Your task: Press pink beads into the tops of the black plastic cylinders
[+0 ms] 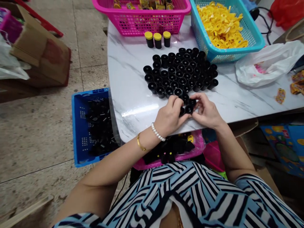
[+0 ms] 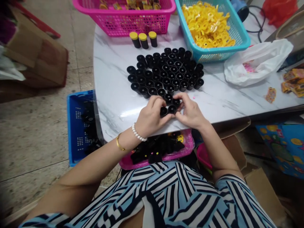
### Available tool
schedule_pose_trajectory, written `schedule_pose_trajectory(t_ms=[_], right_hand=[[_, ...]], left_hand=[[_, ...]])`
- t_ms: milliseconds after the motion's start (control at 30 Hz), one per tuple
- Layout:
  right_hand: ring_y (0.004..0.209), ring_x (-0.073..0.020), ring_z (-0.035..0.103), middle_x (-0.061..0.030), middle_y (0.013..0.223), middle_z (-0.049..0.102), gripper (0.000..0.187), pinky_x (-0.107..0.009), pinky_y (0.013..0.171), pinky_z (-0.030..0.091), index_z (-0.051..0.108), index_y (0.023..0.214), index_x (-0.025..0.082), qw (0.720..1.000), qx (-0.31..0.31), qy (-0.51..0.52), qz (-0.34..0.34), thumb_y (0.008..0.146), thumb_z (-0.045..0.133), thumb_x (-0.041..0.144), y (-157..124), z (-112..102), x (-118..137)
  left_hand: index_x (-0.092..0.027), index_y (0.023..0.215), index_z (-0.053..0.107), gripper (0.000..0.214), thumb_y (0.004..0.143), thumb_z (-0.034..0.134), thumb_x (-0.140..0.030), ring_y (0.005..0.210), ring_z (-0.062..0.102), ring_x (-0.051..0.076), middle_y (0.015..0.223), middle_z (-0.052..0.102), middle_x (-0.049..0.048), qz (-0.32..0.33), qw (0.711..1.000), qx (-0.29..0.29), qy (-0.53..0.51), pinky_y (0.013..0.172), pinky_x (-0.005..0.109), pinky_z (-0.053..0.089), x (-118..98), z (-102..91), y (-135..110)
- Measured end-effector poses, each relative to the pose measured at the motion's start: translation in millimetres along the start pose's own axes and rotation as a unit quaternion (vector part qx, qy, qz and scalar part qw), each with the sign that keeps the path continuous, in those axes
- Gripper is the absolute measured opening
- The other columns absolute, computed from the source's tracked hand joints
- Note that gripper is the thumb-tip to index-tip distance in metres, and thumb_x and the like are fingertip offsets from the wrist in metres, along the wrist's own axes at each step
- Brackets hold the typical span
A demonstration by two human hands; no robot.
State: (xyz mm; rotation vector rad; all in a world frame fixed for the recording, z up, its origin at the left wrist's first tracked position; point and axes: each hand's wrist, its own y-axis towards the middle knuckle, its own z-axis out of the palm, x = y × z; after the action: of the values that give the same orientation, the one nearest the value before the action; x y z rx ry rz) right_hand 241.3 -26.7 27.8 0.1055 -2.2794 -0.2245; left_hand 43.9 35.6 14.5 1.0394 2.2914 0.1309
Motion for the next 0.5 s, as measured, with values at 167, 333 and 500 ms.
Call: schedule_pose_trajectory(t_ms=[167, 333, 500], right_hand=[[0.104, -0.0174, 0.068, -0.0086, 0.125, 0.066, 0.056, -0.033, 0.093, 0.059, 0.053, 0.132, 0.019, 0.995, 0.038, 0.065, -0.061, 0.079, 0.05, 0.002, -14.1, 38.8, 26.4], [0.137, -0.019, 0.055, -0.0123, 0.143, 0.059, 0.056, -0.039, 0.118, 0.049, 0.049, 0.138, 0.018, 0.986, 0.049, 0.109, -0.117, 0.085, 0.043, 0.0, -7.6, 84.9, 52.3], [0.139, -0.0193, 0.056, -0.01, 0.145, 0.061, 0.052, -0.038, 0.114, 0.053, 0.05, 0.143, 0.021, 0.989, -0.015, 0.044, -0.138, 0.093, 0.045, 0.005, -7.8, 68.4, 45.3]], left_hand=[[-0.011, 0.148, 0.035, 0.082, 0.082, 0.075, -0.041, 0.099, 0.067, 0.027, 0.12, 0.062, 0.0147, -0.025, 0.998, -0.06, 0.015, 0.082, 0.038, 0.059, 10.3, -19.1, -56.2], [-0.014, 0.158, 0.033, 0.097, 0.075, 0.077, -0.037, 0.114, 0.06, 0.035, 0.124, 0.056, 0.0175, -0.1, 0.992, -0.054, 0.053, 0.098, 0.053, 0.055, 23.2, -39.4, -86.1], [-0.02, 0.15, 0.047, 0.088, 0.073, 0.082, -0.042, 0.141, 0.04, 0.045, 0.157, 0.029, 0.0189, -0.097, 0.99, -0.098, 0.039, 0.111, 0.059, 0.047, 25.7, -46.1, -76.6]])
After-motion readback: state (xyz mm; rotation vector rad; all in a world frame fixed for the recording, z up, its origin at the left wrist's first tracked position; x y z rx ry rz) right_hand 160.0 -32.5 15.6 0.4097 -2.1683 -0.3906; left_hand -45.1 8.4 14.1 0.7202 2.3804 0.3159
